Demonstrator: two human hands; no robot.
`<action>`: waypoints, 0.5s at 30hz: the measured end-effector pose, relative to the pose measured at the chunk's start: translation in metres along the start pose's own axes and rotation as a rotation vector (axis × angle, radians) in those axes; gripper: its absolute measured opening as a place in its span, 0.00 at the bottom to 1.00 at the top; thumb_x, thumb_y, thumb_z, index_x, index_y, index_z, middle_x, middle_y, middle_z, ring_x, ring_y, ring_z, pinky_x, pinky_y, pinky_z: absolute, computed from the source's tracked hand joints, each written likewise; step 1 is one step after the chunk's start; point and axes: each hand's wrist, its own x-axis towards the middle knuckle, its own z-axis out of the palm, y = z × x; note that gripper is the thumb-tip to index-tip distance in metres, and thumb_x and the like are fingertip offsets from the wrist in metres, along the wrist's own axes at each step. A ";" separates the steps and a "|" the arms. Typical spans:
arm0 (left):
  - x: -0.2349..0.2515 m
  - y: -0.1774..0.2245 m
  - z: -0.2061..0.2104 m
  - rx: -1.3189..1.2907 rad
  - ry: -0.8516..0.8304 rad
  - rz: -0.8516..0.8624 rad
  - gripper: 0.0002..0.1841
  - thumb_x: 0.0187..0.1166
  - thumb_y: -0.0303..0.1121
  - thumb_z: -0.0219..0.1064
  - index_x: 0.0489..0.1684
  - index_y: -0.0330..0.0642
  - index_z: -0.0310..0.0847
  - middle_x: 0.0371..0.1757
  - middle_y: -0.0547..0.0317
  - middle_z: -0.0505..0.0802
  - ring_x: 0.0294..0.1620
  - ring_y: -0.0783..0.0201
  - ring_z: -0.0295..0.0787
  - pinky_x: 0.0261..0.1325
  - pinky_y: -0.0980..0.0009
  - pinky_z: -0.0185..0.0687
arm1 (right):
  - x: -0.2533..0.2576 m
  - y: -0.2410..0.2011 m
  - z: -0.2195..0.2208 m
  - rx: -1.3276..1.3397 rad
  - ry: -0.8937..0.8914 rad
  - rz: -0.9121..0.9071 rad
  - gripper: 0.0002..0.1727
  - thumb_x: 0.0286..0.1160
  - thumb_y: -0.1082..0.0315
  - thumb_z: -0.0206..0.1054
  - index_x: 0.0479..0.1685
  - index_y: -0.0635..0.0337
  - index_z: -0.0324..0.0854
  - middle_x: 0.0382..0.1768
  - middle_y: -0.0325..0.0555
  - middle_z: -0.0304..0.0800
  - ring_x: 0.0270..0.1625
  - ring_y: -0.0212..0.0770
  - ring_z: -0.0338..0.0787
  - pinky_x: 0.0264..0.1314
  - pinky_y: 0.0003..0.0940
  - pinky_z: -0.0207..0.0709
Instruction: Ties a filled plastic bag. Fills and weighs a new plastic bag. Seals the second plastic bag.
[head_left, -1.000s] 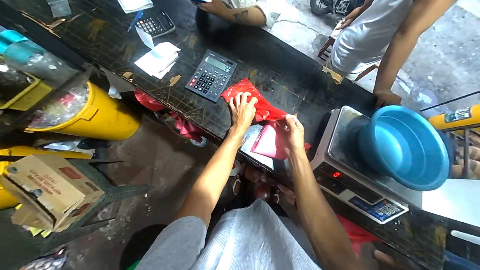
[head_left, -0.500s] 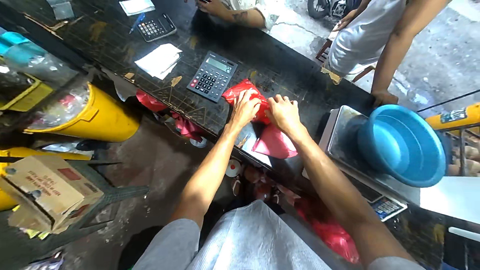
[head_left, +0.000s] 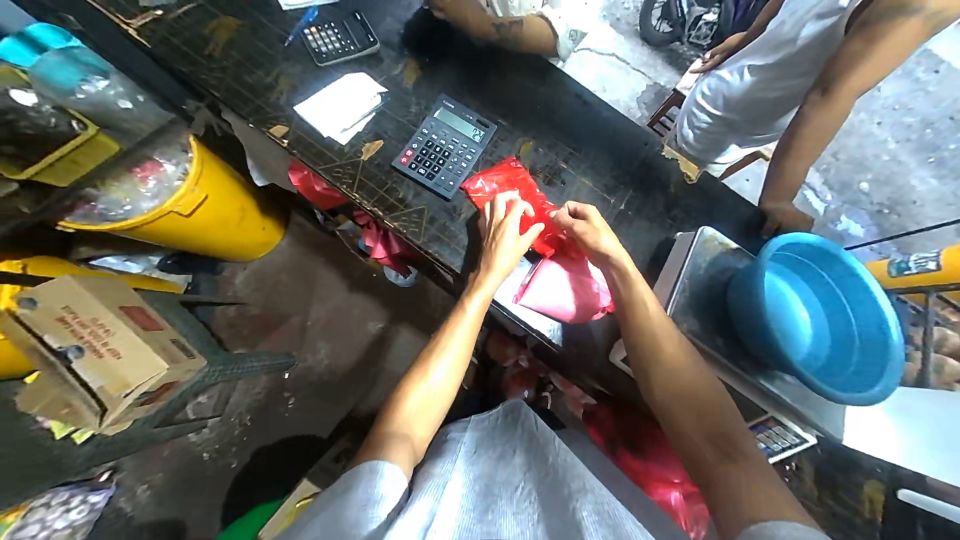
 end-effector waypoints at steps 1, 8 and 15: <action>-0.005 0.003 0.004 -0.032 -0.009 -0.032 0.17 0.71 0.51 0.77 0.49 0.51 0.90 0.76 0.53 0.80 0.80 0.45 0.69 0.79 0.40 0.65 | -0.001 0.001 0.001 0.101 -0.004 0.018 0.17 0.86 0.59 0.63 0.28 0.58 0.76 0.23 0.38 0.76 0.26 0.32 0.77 0.32 0.32 0.74; 0.000 0.004 0.020 -0.054 -0.107 -0.089 0.11 0.79 0.45 0.70 0.38 0.49 0.91 0.81 0.60 0.79 0.89 0.47 0.59 0.84 0.37 0.56 | -0.003 0.010 0.009 0.177 0.178 0.048 0.20 0.86 0.58 0.63 0.25 0.60 0.76 0.23 0.41 0.81 0.26 0.33 0.81 0.32 0.34 0.79; -0.013 -0.017 0.001 0.265 0.049 -0.192 0.14 0.79 0.45 0.70 0.54 0.51 0.87 0.78 0.54 0.79 0.83 0.42 0.66 0.72 0.35 0.67 | -0.014 0.016 -0.006 0.244 0.362 0.110 0.18 0.89 0.56 0.60 0.34 0.61 0.79 0.30 0.44 0.88 0.30 0.37 0.89 0.34 0.39 0.88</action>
